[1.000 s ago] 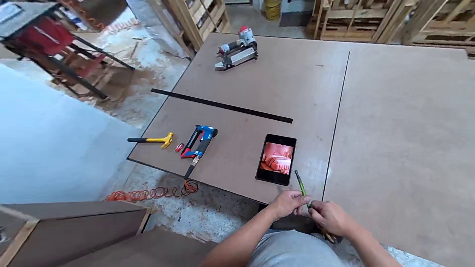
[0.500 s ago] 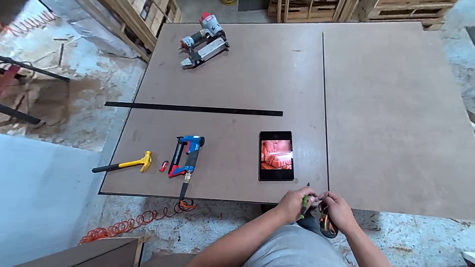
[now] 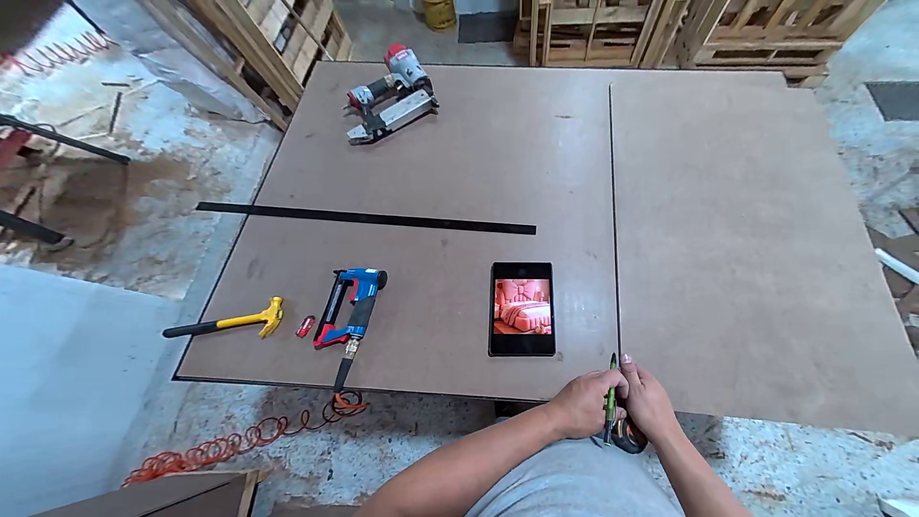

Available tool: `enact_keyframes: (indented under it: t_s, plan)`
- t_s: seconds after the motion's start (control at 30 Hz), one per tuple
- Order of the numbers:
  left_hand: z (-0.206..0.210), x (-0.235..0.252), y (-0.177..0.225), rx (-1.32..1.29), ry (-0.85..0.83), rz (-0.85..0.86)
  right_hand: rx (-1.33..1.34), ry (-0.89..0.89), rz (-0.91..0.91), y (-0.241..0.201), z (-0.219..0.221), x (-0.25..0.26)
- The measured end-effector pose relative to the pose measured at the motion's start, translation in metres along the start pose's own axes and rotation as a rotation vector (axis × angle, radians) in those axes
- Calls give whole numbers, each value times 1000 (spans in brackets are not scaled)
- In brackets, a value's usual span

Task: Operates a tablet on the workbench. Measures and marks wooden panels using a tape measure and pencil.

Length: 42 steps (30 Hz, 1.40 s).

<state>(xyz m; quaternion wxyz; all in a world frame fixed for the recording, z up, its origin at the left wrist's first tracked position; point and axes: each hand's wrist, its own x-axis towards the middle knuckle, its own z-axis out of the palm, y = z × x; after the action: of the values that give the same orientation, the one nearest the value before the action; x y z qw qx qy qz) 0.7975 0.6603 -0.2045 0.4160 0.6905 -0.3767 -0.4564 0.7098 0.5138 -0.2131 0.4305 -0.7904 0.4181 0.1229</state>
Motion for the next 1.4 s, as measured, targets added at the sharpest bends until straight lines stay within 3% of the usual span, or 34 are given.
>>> enact_keyframes:
  t_s: [0.3,0.5,0.63,0.77,0.87,0.97,1.03,1.4]
  plan:
    - [1,14,8,24,-34,-37,-44,-20,6,3,-13,6]
    - [-1,18,6,-5,-99,49,-48,-32,-15,5,-18,7]
    - [-5,14,3,-34,-132,17,-4,-144,-86,29,-33,11]
    - [-18,6,-12,-140,26,-92,-24,-340,-227,71,-61,1]
    - [-36,-1,-32,-248,251,-119,-89,-448,-219,95,-84,-18]
    - [-54,-10,-50,-394,491,-89,-115,-476,-141,117,-100,-36]
    - [-63,-16,-59,-448,563,-97,-74,-424,-109,129,-100,-43]
    - [-42,6,-48,-422,456,-175,78,-230,-115,144,-82,-51]
